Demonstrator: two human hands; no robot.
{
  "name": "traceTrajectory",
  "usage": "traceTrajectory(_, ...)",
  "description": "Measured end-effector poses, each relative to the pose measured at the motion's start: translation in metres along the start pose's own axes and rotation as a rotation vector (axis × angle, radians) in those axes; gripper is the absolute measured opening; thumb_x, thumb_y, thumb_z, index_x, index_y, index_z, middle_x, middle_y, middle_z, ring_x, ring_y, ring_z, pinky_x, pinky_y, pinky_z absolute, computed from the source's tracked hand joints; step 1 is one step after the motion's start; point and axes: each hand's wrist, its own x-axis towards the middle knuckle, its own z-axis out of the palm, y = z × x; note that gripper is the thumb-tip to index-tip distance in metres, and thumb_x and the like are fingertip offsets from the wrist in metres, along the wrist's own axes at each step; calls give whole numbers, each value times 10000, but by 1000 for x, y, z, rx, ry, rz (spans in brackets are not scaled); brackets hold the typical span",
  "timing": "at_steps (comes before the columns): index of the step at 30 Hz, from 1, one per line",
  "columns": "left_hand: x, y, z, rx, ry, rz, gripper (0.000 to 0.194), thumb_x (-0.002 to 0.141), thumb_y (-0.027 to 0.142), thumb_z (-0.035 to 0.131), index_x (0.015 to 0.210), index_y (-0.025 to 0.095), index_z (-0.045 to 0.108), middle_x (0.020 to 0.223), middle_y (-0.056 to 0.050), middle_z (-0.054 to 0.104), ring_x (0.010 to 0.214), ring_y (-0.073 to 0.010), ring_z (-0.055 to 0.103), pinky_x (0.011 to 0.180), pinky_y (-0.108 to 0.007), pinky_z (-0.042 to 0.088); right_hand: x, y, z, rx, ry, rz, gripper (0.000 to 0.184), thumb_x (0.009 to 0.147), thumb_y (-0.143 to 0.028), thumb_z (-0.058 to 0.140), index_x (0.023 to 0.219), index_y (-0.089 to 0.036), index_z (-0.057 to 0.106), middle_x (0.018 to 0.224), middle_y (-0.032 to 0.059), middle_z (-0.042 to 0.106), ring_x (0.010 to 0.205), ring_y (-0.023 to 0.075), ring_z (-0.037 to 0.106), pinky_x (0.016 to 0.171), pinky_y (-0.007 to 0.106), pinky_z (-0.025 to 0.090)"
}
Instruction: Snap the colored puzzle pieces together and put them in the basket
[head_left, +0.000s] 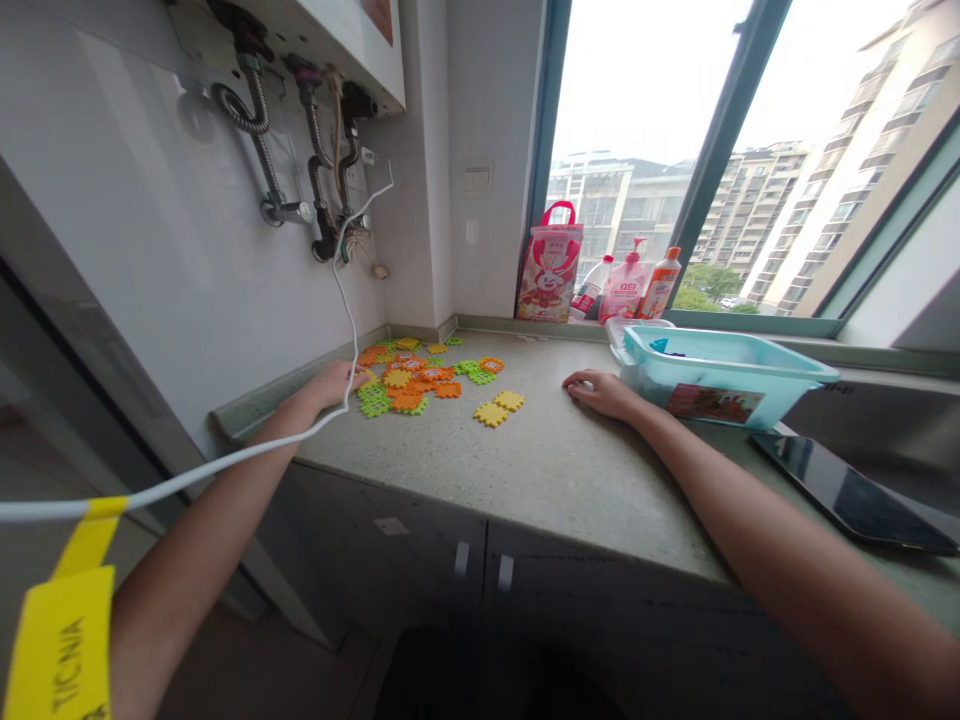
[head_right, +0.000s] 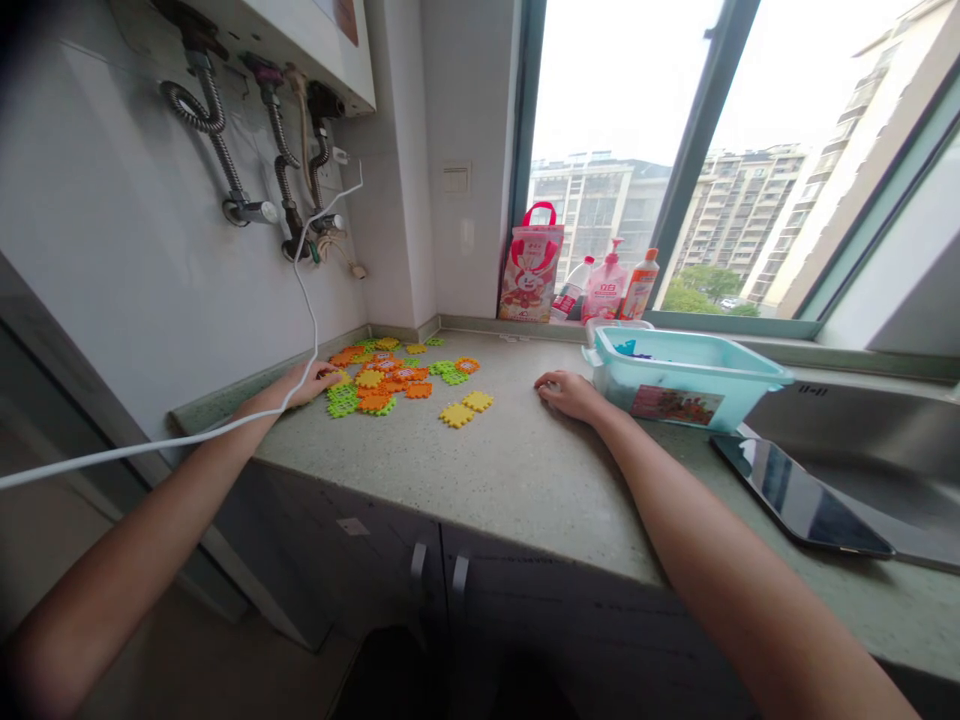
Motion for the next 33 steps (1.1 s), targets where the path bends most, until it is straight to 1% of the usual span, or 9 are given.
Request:
traceTrajectory(6,-3,3,-1,87,188,42,351,923,447,516,1146,202,635,1016,-104,737,923,-278,687,847,-365,524,0,-5,-1,-4,4,15,276,920,-306,579,1080,-210,782,1120,78,757,1004,219,689,923,295,498)
traceTrajectory(8,-6,8,-2,69,258,119,326,947,436,504,1154,208,610,984,-88,723,879,-267,682,832,-357,514,0,-8,-2,-10,2,32,268,920,-295,584,1079,-213,784,1115,75,758,985,215,687,911,291,501)
traceTrajectory(11,-12,23,-1,17,320,303,323,979,416,479,1188,199,597,1075,-85,695,964,-259,667,906,-347,497,-1,-12,-4,-13,8,59,252,917,-283,595,1067,-226,789,1103,61,762,947,203,685,882,278,506)
traceTrajectory(14,-18,40,3,-97,269,438,382,975,413,486,1268,187,582,1205,-92,671,1011,-244,650,969,-348,489,-1,-14,-4,-9,11,64,249,915,-275,599,1064,-224,792,1096,60,763,935,197,686,877,270,507)
traceTrajectory(18,-16,46,12,-212,193,422,484,931,410,528,1349,169,569,1253,-104,679,879,-223,656,903,-372,525,-1,-14,-4,-11,11,44,251,914,-262,596,1066,-212,790,1102,66,763,970,200,686,914,273,498)
traceTrajectory(20,-12,43,16,-185,134,460,460,917,407,533,1306,176,619,1313,-105,674,983,-252,658,964,-399,515,-1,-15,-4,-17,13,43,251,915,-258,596,1068,-209,789,1101,68,763,980,203,685,920,274,495)
traceTrajectory(23,-3,36,21,-101,89,544,444,939,433,509,1254,172,681,1381,-112,657,1233,-292,593,1135,-443,409,-2,-17,-6,-16,7,55,250,916,-256,597,1070,-207,788,1110,71,759,983,203,686,909,270,494)
traceTrajectory(28,4,34,24,-8,20,521,541,941,552,485,1305,202,679,1452,-104,615,1372,-307,506,1195,-483,323,-1,-18,-8,-7,-9,65,238,907,-222,609,1065,-205,785,1107,68,763,1001,199,684,908,258,491)
traceTrajectory(33,1,40,22,-58,-36,513,582,903,578,506,1338,221,654,1385,-110,664,1242,-304,602,1113,-448,405,0,-17,-6,-15,1,59,232,909,-221,611,1064,-213,783,1099,59,765,1002,191,684,912,248,486)
